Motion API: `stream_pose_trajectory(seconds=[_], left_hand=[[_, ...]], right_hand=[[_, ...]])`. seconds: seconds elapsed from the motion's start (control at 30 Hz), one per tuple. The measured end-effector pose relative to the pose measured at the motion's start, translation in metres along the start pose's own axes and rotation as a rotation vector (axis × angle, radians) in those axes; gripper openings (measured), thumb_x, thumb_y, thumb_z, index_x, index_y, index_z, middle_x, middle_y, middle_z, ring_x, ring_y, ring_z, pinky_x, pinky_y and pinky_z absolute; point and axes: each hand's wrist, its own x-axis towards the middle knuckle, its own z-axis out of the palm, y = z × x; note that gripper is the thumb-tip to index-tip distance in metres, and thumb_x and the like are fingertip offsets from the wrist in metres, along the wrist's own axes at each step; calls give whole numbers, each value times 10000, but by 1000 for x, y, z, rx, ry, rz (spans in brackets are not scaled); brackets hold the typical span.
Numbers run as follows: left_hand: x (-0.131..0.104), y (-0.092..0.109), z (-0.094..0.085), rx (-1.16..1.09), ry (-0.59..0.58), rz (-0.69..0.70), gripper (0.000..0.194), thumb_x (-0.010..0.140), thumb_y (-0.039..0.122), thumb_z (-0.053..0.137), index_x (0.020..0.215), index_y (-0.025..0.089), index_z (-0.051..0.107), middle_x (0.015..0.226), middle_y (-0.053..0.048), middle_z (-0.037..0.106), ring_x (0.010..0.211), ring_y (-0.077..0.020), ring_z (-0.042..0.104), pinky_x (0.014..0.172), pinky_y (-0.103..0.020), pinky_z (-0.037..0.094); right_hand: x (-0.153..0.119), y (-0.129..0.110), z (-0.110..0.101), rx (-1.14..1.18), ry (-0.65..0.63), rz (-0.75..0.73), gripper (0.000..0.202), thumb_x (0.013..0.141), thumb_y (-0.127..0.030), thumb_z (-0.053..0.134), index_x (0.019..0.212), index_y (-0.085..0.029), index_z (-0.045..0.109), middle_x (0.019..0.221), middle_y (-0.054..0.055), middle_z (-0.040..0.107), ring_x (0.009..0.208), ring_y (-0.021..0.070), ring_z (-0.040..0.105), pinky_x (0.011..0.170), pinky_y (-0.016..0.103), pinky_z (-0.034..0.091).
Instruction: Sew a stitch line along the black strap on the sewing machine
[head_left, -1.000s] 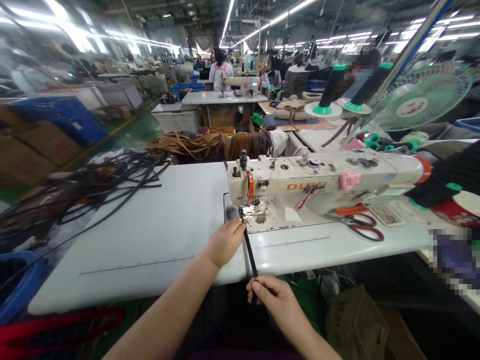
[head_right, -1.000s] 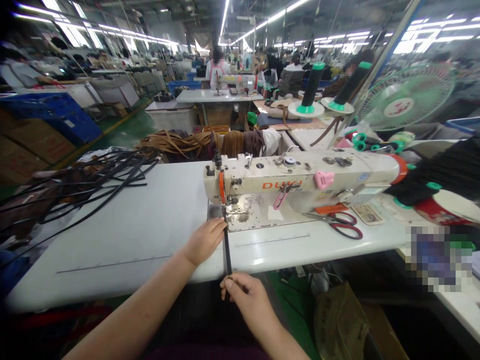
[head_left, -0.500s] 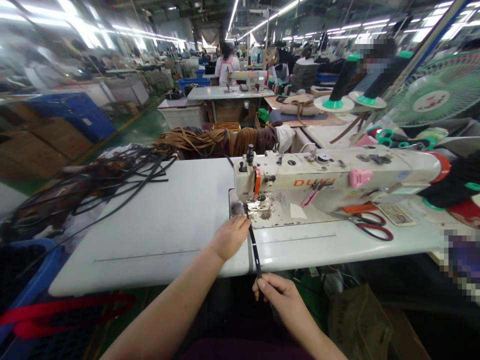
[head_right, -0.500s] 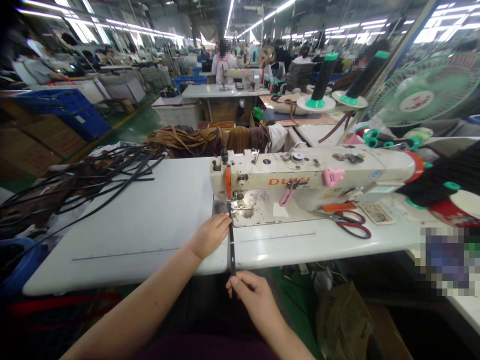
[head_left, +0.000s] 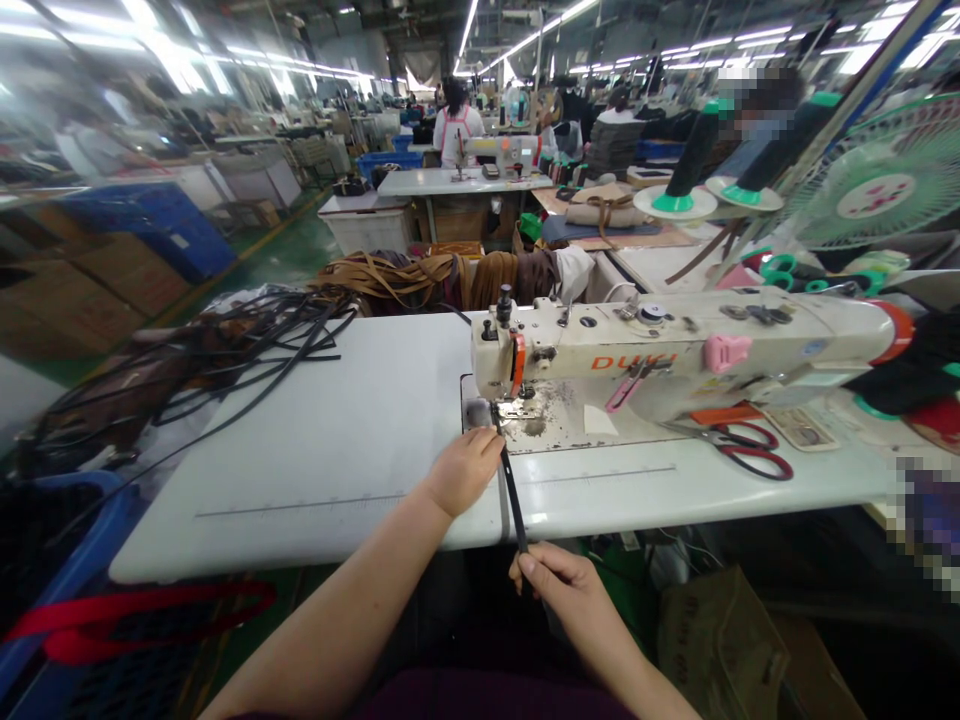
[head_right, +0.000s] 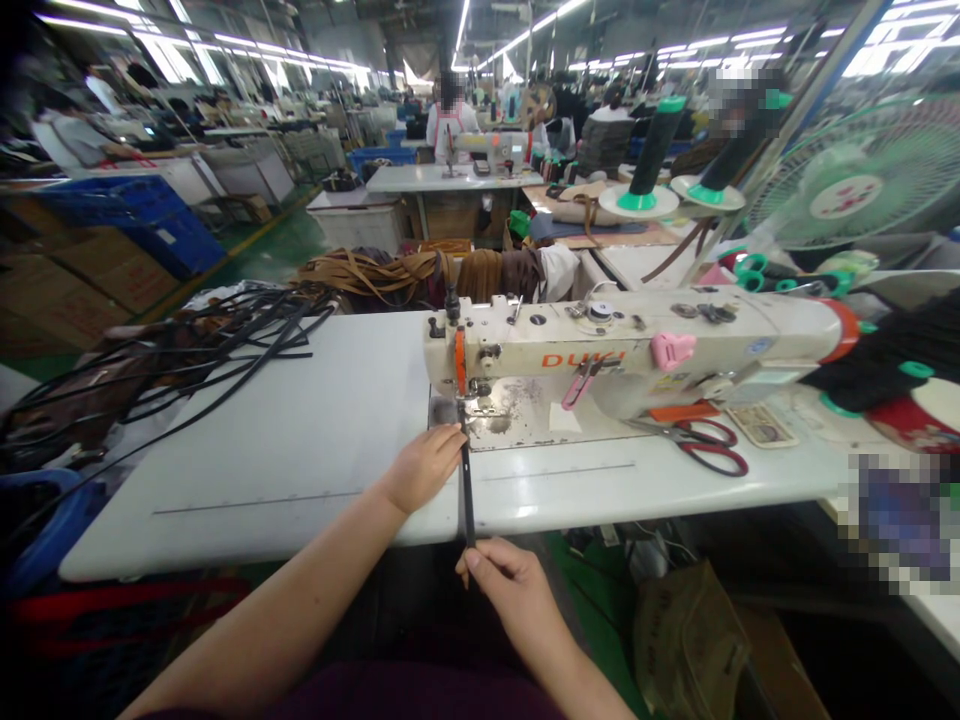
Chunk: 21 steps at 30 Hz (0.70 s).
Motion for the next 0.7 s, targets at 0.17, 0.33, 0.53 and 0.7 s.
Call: stream_pose_trajectory(seconds=[0.17, 0.33, 0.53, 0.7], left_hand=[[0, 0, 0, -20, -26, -11, 207, 1042, 170, 459, 1106, 152, 654, 1149, -135, 699, 1164, -247, 673, 1080, -424, 563], [1, -1, 2, -30, -76, -25, 204, 1038, 163, 457, 1141, 145, 632, 1188, -140, 682, 1244, -262, 635, 1128, -444, 530], [6, -1, 3, -19, -85, -79, 233, 1009, 152, 485, 1210, 140, 602, 1266, -154, 665, 1288, -274, 615, 1150, -458, 513], [3, 1, 2, 16, -20, -1, 270, 1004, 153, 469, 1225, 124, 623, 1206, -159, 708, 1207, -271, 676, 1071, -413, 579]], right_hand=[[0, 0, 0, -21, 0, -14, 561, 894, -718, 655, 728, -194, 766, 679, 30, 628, 660, 182, 532, 682, 304, 433], [-2, -3, 0, -33, 14, -21, 550, 901, -698, 662, 701, -194, 761, 664, 29, 620, 667, 186, 551, 687, 302, 457], [-3, -3, -2, -8, -3, 1, 545, 895, -689, 673, 687, -192, 758, 662, 28, 609, 669, 184, 544, 698, 303, 450], [-3, 2, -1, 50, -1, 7, 553, 873, -706, 693, 697, -187, 763, 674, 21, 624, 681, 178, 565, 694, 299, 447]])
